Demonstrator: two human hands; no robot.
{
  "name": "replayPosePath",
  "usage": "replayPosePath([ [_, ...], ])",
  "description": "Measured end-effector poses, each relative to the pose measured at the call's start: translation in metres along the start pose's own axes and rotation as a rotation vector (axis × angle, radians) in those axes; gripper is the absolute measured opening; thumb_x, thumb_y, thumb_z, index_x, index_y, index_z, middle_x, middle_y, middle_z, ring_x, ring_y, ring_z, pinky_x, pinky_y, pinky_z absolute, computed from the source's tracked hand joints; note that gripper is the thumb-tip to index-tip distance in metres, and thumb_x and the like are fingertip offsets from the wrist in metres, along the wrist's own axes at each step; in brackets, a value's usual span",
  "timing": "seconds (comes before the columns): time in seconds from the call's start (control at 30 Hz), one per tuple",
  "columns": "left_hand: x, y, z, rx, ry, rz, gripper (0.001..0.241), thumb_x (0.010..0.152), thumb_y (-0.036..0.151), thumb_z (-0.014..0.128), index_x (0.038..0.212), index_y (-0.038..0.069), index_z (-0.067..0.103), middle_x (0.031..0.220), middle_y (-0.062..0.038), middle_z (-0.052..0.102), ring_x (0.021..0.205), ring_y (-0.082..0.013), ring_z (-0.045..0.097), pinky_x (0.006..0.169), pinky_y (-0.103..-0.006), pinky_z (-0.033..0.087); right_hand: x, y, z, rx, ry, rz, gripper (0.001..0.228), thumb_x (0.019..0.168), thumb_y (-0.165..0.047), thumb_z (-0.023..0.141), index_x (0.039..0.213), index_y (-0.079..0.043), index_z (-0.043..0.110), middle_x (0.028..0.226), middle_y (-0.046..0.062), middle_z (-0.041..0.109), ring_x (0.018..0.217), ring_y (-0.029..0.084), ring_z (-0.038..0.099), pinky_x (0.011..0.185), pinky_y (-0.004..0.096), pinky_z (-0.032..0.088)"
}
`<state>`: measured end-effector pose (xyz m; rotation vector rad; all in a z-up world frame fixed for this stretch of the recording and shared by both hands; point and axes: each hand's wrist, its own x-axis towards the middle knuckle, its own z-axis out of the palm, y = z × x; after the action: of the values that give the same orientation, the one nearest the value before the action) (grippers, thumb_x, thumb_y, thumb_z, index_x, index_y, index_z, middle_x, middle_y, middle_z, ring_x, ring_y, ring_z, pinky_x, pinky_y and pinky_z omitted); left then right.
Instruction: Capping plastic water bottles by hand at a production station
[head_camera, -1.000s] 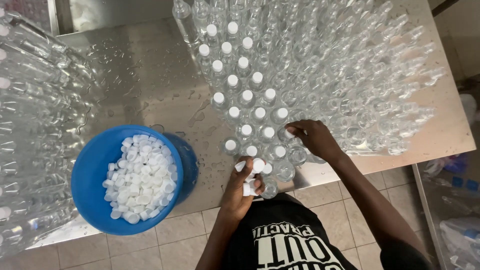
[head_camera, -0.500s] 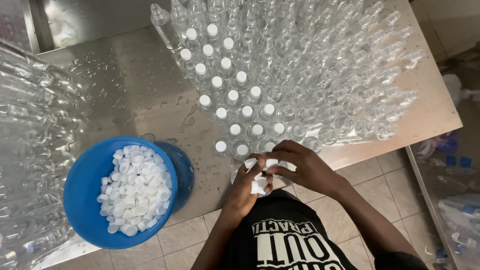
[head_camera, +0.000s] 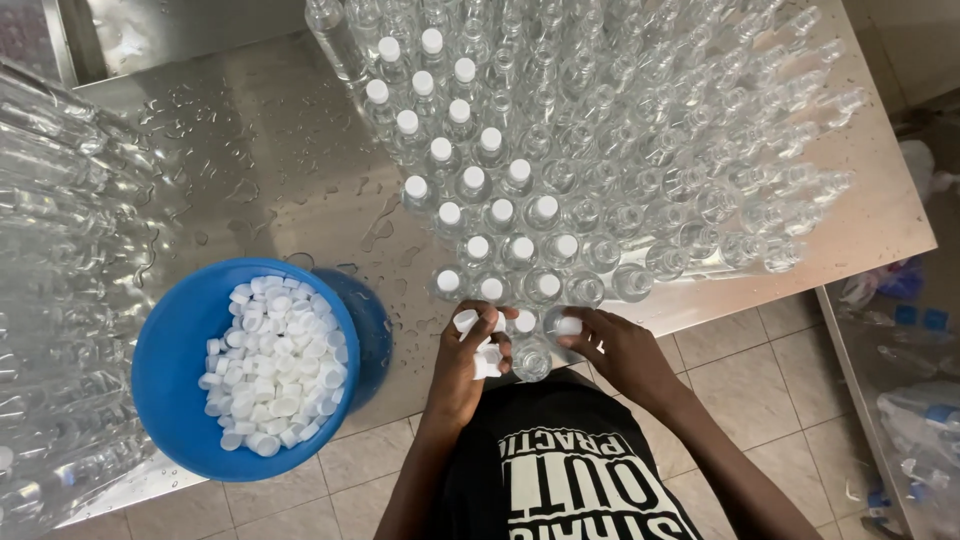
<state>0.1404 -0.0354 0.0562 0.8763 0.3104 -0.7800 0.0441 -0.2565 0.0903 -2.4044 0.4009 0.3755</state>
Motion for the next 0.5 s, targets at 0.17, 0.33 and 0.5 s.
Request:
replayPosePath([
  [0.17, -0.004, 0.0, 0.003, 0.02, -0.027, -0.009, 0.02, 0.102, 0.022, 0.078, 0.107, 0.01, 0.062, 0.114, -0.023, 0.078, 0.067, -0.0194, 0.07, 0.049, -0.03, 0.054, 0.012, 0.005, 0.002, 0.316, -0.063, 0.227, 0.043, 0.107, -0.047, 0.064, 0.139, -0.02, 0.074, 0.087, 0.013, 0.081, 0.08, 0.027, 0.081, 0.075, 0.04, 0.065],
  [0.33, -0.009, -0.001, 0.004, 0.013, -0.044, -0.048, 0.021, 0.102, 0.022, 0.078, 0.109, 0.01, 0.062, 0.114, -0.024, 0.078, 0.067, -0.0197, 0.07, 0.05, -0.0308, 0.054, 0.01, -0.004, -0.005, 0.431, -0.123, 0.305, 0.047, 0.104, -0.044, 0.069, 0.141, -0.017, 0.075, 0.089, 0.019, 0.081, 0.077, 0.028, 0.08, 0.073, 0.04, 0.067],
  [0.5, -0.01, -0.005, 0.002, 0.01, -0.089, -0.064, 0.021, 0.103, 0.02, 0.077, 0.11, 0.009, 0.061, 0.114, -0.025, 0.076, 0.065, -0.0191, 0.069, 0.048, -0.031, 0.055, 0.015, 0.008, 0.009, 0.566, -0.078, 0.339, 0.04, 0.103, -0.032, 0.075, 0.136, -0.008, 0.078, 0.085, 0.019, 0.077, 0.074, 0.024, 0.074, 0.07, 0.036, 0.067],
])
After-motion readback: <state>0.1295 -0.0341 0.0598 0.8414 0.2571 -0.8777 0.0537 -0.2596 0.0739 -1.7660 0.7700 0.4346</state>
